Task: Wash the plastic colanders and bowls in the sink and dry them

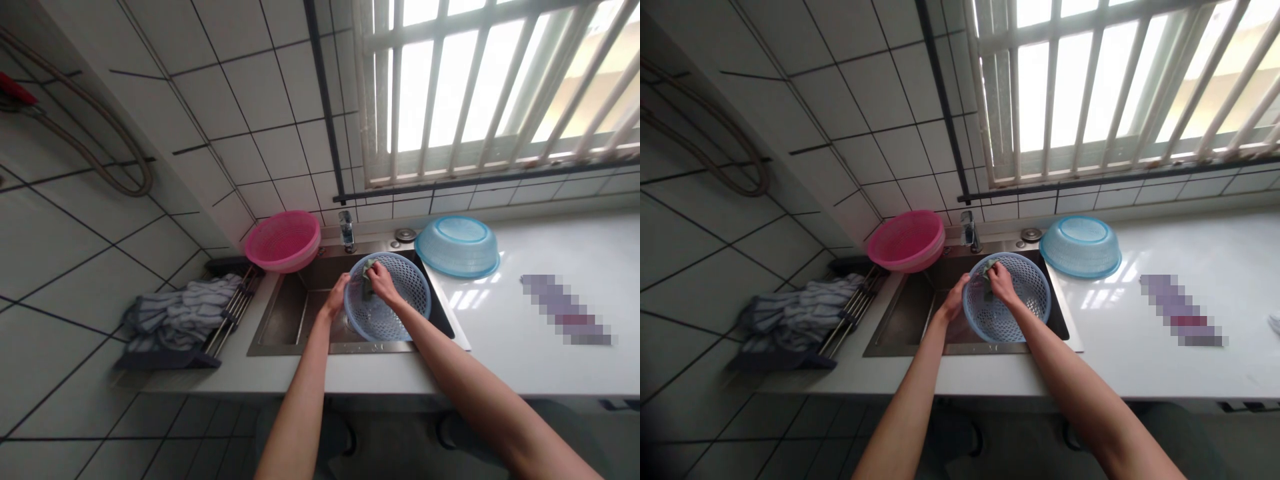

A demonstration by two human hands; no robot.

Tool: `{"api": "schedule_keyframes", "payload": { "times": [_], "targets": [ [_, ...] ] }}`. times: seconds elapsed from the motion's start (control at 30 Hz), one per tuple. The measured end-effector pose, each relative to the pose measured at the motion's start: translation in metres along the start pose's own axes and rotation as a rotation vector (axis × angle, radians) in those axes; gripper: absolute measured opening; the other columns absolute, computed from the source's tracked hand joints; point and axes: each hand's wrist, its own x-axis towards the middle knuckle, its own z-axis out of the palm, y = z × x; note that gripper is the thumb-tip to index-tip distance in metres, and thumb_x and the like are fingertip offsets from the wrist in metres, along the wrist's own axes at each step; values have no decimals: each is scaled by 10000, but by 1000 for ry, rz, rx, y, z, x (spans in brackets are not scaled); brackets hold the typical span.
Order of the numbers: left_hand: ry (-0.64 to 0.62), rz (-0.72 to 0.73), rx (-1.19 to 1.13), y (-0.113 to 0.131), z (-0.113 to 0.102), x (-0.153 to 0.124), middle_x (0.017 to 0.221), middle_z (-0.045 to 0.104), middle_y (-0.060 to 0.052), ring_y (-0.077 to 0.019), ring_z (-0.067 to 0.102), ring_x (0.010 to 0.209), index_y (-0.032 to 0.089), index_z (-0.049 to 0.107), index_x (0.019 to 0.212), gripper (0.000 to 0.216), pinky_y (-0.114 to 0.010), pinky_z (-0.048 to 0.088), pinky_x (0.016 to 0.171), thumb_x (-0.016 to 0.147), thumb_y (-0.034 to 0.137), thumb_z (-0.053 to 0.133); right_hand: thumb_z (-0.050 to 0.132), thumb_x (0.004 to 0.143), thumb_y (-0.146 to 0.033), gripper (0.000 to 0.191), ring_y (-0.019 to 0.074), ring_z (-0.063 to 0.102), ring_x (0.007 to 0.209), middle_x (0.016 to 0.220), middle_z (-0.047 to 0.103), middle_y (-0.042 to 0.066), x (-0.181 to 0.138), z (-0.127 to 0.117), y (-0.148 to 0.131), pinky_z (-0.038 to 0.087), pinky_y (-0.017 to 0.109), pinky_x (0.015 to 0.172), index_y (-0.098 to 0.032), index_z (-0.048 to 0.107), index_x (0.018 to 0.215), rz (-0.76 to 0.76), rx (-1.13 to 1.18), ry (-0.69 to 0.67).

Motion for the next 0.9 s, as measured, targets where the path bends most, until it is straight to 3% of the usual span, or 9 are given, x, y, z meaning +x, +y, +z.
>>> {"api": "schedule_keyframes", "payload": {
  "times": [0.17, 0.3, 0.4, 0.53, 0.6, 0.67, 0.8, 0.83, 0.9],
  "targets": [
    [44, -54, 3, 6, -3, -7, 805, 679, 37, -170, 646, 753, 258, 643, 1108, 342, -312, 515, 806, 807, 395, 731, 514, 878, -275, 128, 169, 562, 765, 896, 684, 31, -18, 19, -2, 453, 256, 730, -200, 617, 894, -115, 32, -443],
    [88, -38, -28, 8, 0, -5, 879, 746, -30, -240, 709, 918, 235, 696, 1185, 547, -377, 539, 931, 799, 616, 763, 565, 859, -240, 119, 167, 585, 766, 922, 705, 47, -25, 29, 0, 471, 261, 744, -184, 648, 923, -121, 62, -676],
    [15, -37, 25, 6, 3, -5, 1168, 784, -105, -330, 670, 1231, 236, 747, 1236, 678, -468, 469, 1128, 794, 750, 739, 584, 850, -235, 142, 193, 628, 846, 988, 720, 68, -21, 23, -1, 497, 289, 815, -181, 660, 958, -128, 102, -667],
    [-48, -7, 56, 2, 4, -7, 1395, 714, -98, -370, 558, 1417, 257, 751, 1301, 692, -514, 367, 1241, 785, 717, 787, 503, 896, -246, 163, 211, 633, 923, 1030, 714, 83, -10, 6, -6, 508, 323, 884, -190, 642, 960, -78, 104, -308],
    [-65, -28, 13, 1, 5, -7, 1417, 702, -99, -369, 547, 1432, 262, 726, 1351, 715, -527, 363, 1247, 802, 717, 773, 474, 918, -256, 185, 210, 633, 954, 1051, 713, 85, -9, 0, -11, 510, 324, 908, -193, 639, 971, -61, 128, -230],
    [-72, -62, -16, 2, 4, -6, 1426, 694, -114, -375, 550, 1430, 251, 727, 1350, 744, -542, 372, 1241, 805, 758, 739, 493, 908, -252, 183, 206, 636, 943, 1035, 718, 76, -14, 1, -15, 514, 318, 901, -191, 650, 978, -63, 160, -348],
    [-6, -3, 75, 7, 1, -6, 1507, 631, -108, -366, 502, 1478, 259, 747, 1317, 741, -550, 320, 1269, 820, 804, 677, 589, 815, -201, 152, 194, 636, 831, 946, 730, 58, -29, 14, -19, 516, 311, 826, -177, 683, 931, -44, 158, -835],
    [3, 20, 111, 8, 1, -6, 1523, 616, -101, -360, 487, 1491, 262, 744, 1322, 737, -542, 303, 1279, 825, 801, 675, 604, 800, -197, 155, 194, 637, 827, 950, 732, 60, -31, 16, -18, 513, 311, 824, -173, 686, 929, -42, 152, -893],
    [-11, 38, 157, 9, 1, -6, 1528, 612, -95, -358, 474, 1501, 251, 739, 1335, 752, -520, 286, 1292, 821, 797, 684, 602, 803, -213, 145, 200, 634, 851, 970, 728, 70, -28, 17, -16, 506, 316, 838, -170, 672, 923, -43, 151, -815]
  ]
}}
